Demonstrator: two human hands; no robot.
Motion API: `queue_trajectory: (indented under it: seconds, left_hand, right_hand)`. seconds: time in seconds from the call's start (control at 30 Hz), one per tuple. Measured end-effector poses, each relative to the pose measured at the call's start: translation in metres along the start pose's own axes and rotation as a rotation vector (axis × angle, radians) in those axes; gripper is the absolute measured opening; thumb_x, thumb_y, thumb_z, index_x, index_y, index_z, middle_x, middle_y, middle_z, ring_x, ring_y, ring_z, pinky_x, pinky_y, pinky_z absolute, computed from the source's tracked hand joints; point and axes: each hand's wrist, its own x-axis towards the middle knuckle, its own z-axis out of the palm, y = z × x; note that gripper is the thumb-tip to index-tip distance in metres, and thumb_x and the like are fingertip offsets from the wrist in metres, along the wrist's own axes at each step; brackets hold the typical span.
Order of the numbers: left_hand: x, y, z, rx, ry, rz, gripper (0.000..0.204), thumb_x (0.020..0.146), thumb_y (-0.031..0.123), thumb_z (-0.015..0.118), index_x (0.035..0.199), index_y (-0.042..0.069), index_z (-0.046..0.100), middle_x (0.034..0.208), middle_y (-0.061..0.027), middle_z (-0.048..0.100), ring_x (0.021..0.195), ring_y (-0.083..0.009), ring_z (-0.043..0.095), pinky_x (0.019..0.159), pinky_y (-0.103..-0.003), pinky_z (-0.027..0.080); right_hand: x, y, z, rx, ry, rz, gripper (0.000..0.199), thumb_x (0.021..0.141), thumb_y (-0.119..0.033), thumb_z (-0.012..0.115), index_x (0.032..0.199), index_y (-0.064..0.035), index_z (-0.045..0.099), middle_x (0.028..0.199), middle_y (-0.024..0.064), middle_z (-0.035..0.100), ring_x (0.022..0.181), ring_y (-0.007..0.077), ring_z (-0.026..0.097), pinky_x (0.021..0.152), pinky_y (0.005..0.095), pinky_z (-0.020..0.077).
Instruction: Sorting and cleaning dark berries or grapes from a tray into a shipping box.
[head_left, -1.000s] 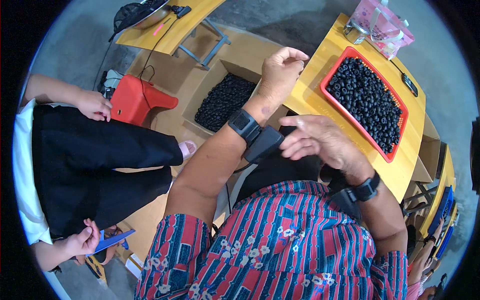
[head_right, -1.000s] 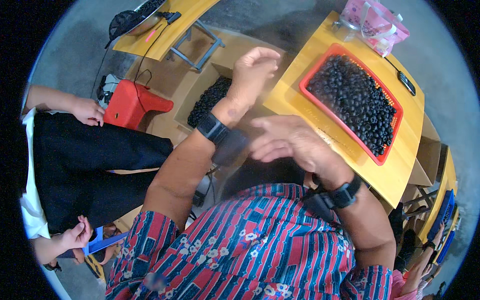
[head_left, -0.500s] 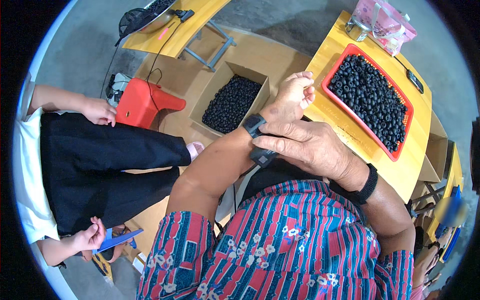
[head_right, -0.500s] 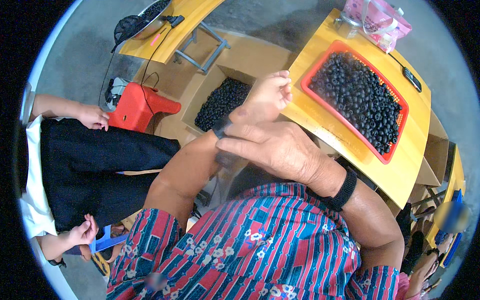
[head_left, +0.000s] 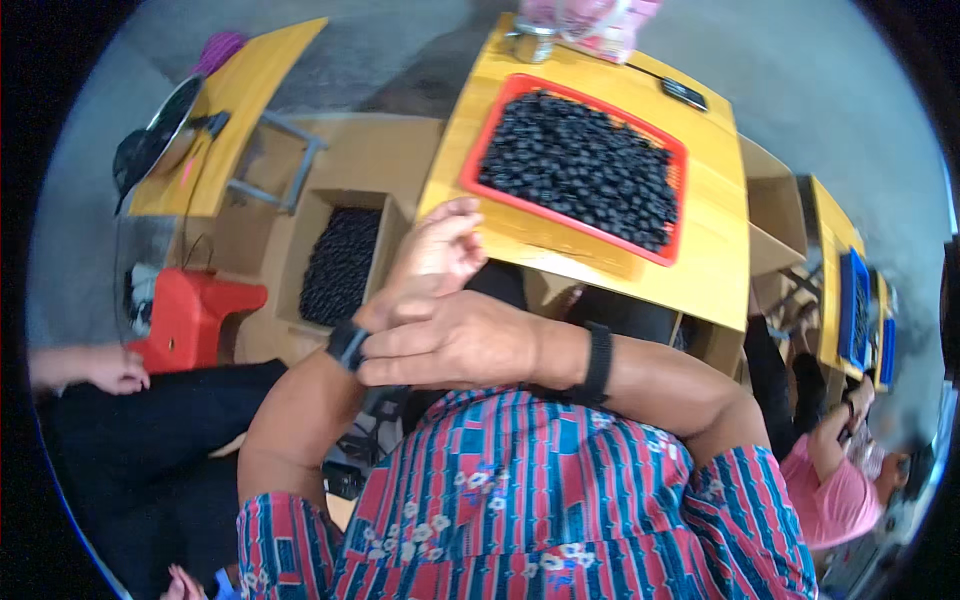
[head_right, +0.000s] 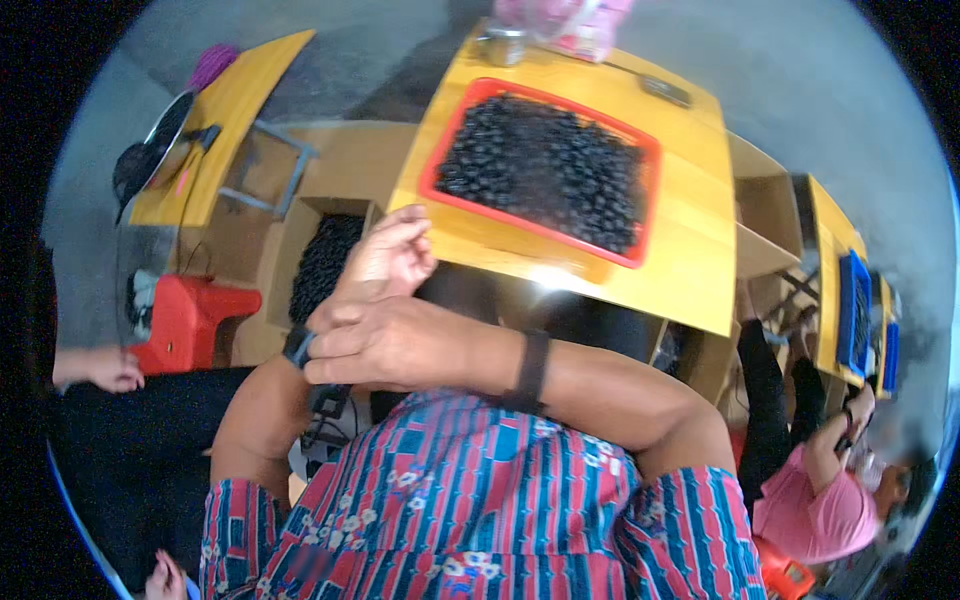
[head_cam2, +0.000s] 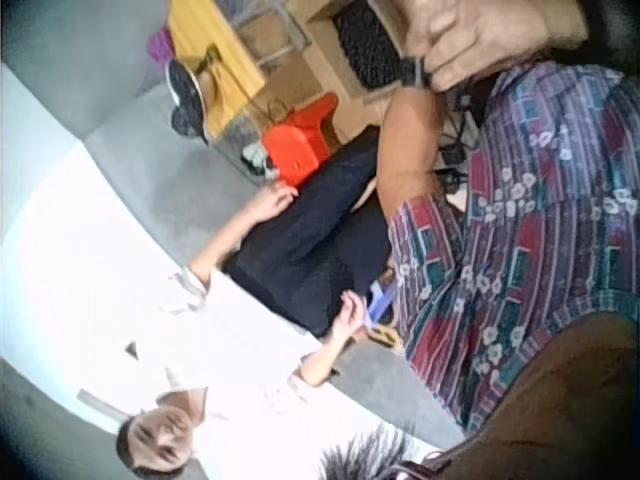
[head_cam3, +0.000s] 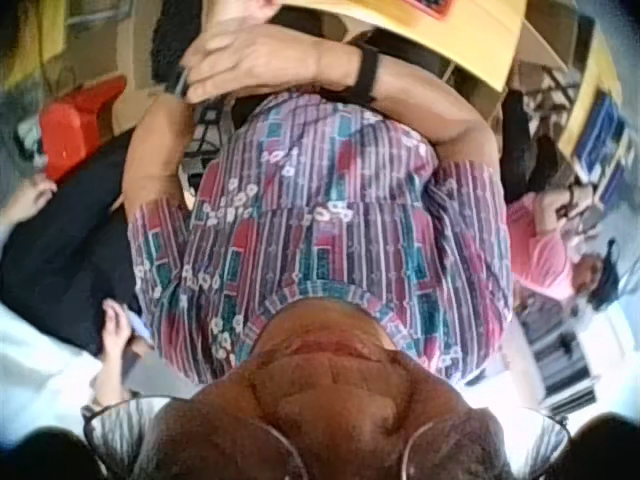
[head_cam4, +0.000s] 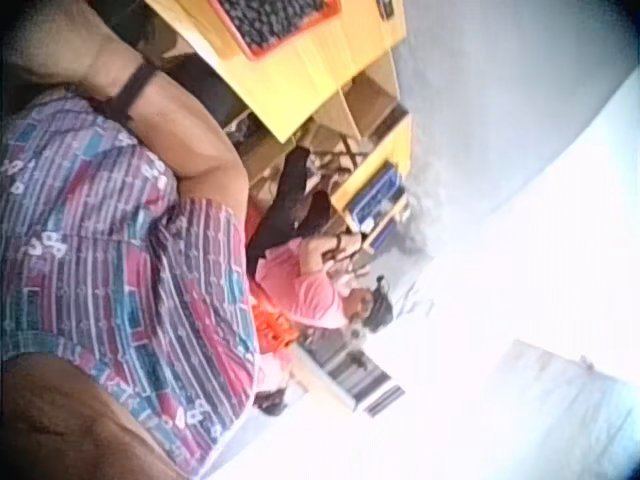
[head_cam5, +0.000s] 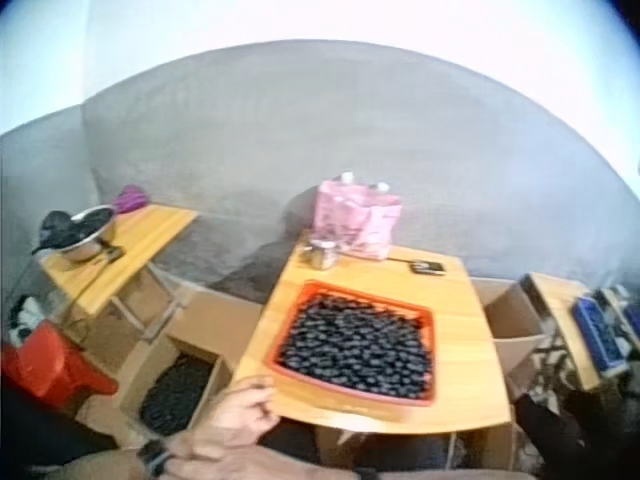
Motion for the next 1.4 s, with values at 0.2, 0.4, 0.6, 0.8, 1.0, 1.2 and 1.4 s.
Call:
queue_trajectory:
  seconds: [0.2, 0.4, 0.6, 0.8, 1.0, 1.2, 1.4]
  left_hand:
    - [0.010, -0.006, 0.013, 0.014, 0.034, 0.013, 0.016, 0.088, 0.004, 0.059, 0.102, 0.010, 0.055, 0.084, 0.0016, 0.055, 0.073, -0.0078, 0.055, 0.068, -0.024, 0.049]
    - [-0.002, -0.012, 0.022, 0.174, -0.016, 0.049, 0.013, 0.090, 0.006, 0.057, 0.103, 0.009, 0.056, 0.088, 0.0025, 0.053, 0.070, -0.0059, 0.054, 0.068, -0.022, 0.047]
    - [-0.018, -0.014, 0.011, 0.758, -0.104, 0.274, 0.007, 0.090, 0.006, 0.052, 0.095, 0.005, 0.057, 0.083, 0.0029, 0.052, 0.072, -0.0054, 0.049, 0.068, -0.020, 0.043]
    - [-0.026, -0.024, 0.006, 1.019, -0.187, 0.220, 0.007, 0.089, 0.003, 0.054, 0.094, 0.003, 0.059, 0.086, 0.0003, 0.058, 0.075, -0.0064, 0.054, 0.070, -0.021, 0.046]
    - [-0.033, -0.021, 0.007, 1.051, -0.168, 0.209, 0.010, 0.085, -0.002, 0.055, 0.094, 0.001, 0.059, 0.087, -0.0004, 0.058, 0.078, -0.0051, 0.053, 0.072, -0.020, 0.045]
    - [-0.026, -0.012, 0.007, 1.079, -0.171, 0.210, 0.011, 0.085, -0.003, 0.054, 0.093, 0.003, 0.060, 0.085, 0.0015, 0.058, 0.075, -0.0039, 0.052, 0.070, -0.019, 0.044]
    - [-0.025, -0.018, 0.019, 1.079, -0.143, 0.207, 0.011, 0.085, -0.003, 0.055, 0.092, 0.003, 0.060, 0.084, 0.0018, 0.058, 0.074, -0.0039, 0.052, 0.069, -0.019, 0.045]
  right_hand:
    - [-0.012, -0.008, -0.011, 0.004, -0.006, 0.145, 0.048, 0.067, -0.015, 0.073, 0.114, -0.0143, 0.062, 0.109, 0.0035, 0.060, 0.096, 0.0236, 0.060, 0.077, 0.0348, 0.0533]
    - [-0.049, -0.015, -0.065, 0.057, 0.262, 0.359, 0.023, 0.078, -0.017, 0.073, 0.098, -0.0080, 0.069, 0.103, 0.0105, 0.064, 0.091, 0.0279, 0.063, 0.079, 0.0354, 0.0503]
    - [-0.115, -0.042, -0.111, 0.085, 0.839, 1.080, 0.013, 0.090, -0.007, 0.060, 0.096, 0.0009, 0.067, 0.086, 0.0011, 0.065, 0.078, 0.0080, 0.059, 0.068, 0.0206, 0.0470]
    - [-0.173, -0.062, -0.138, -0.082, 1.307, 1.109, 0.011, 0.091, -0.010, 0.060, 0.091, -0.0018, 0.067, 0.064, -0.0045, 0.052, 0.051, 0.0002, 0.037, 0.045, 0.0166, 0.0263]
    - [-0.223, -0.078, -0.181, -0.211, 1.512, 1.164, 0.016, 0.092, -0.017, 0.059, 0.088, -0.0028, 0.066, 0.062, -0.0048, 0.049, 0.048, 0.0008, 0.036, 0.043, 0.0173, 0.0240]
    - [-0.252, -0.070, -0.187, -0.327, 1.209, 1.499, 0.014, 0.085, -0.014, 0.063, 0.090, -0.0026, 0.069, 0.067, -0.0022, 0.057, 0.059, 0.0063, 0.051, 0.051, 0.0215, 0.0404]
    - [-0.228, -0.023, -0.163, -0.517, 0.801, 1.595, 0.026, 0.076, -0.020, 0.071, 0.094, -0.0021, 0.067, 0.081, 0.0134, 0.066, 0.073, 0.0237, 0.065, 0.067, 0.0337, 0.0510]
